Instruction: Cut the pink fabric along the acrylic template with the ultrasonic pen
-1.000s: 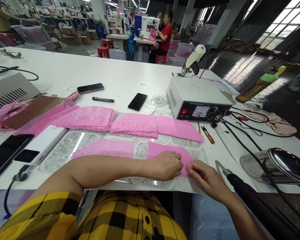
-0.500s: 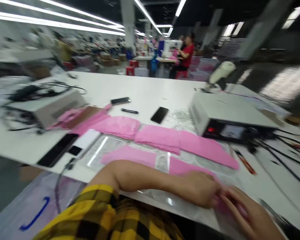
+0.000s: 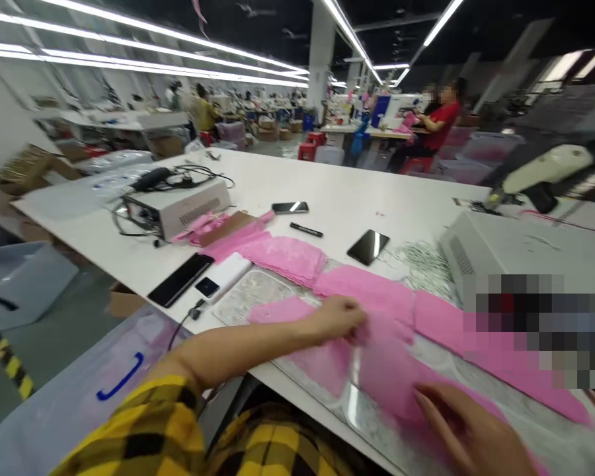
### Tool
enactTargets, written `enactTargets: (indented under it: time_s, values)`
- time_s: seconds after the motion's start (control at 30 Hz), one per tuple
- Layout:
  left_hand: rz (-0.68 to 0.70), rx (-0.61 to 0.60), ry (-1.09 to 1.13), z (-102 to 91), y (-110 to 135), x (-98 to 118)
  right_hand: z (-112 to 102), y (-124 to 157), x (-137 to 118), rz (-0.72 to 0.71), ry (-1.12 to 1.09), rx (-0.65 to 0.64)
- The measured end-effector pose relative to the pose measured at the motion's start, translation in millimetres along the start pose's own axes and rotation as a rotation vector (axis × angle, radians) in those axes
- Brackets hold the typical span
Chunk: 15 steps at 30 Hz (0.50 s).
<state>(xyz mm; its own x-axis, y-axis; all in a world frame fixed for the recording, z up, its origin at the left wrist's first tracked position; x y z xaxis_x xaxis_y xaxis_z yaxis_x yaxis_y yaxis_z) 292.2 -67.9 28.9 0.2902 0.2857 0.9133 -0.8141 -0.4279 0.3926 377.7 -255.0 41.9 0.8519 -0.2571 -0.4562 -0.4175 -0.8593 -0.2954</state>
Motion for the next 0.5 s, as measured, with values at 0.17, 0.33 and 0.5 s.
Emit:
enactTargets:
  time_s: [0.17,0.33,0.5]
  values:
    - [-0.011,0.096,0.169,-58.2,19,-22,15,-33,-33,0.088,-0.026,-0.136]
    - [-0.047,0.089,0.256,-70.9,33,-34,27,-37,-45,0.072,-0.044,-0.187]
    - [-0.064,0.082,0.227,-80.6,38,-40,38,-35,-53,0.035,0.081,-0.152]
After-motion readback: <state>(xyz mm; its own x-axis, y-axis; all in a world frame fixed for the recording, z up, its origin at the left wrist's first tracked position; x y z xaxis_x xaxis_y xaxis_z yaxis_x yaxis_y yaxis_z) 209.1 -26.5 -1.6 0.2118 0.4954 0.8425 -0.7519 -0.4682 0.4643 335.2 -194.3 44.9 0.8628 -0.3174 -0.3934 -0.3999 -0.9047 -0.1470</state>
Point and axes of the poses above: each hand's wrist, its own y-axis away from the middle knuckle, its own z-axis out of the palm, x = y × z, the point moved 9 cm from there along -y, towards the middle knuckle, and after that the axes turned 5 degrees about y, right-handed, at the moved point
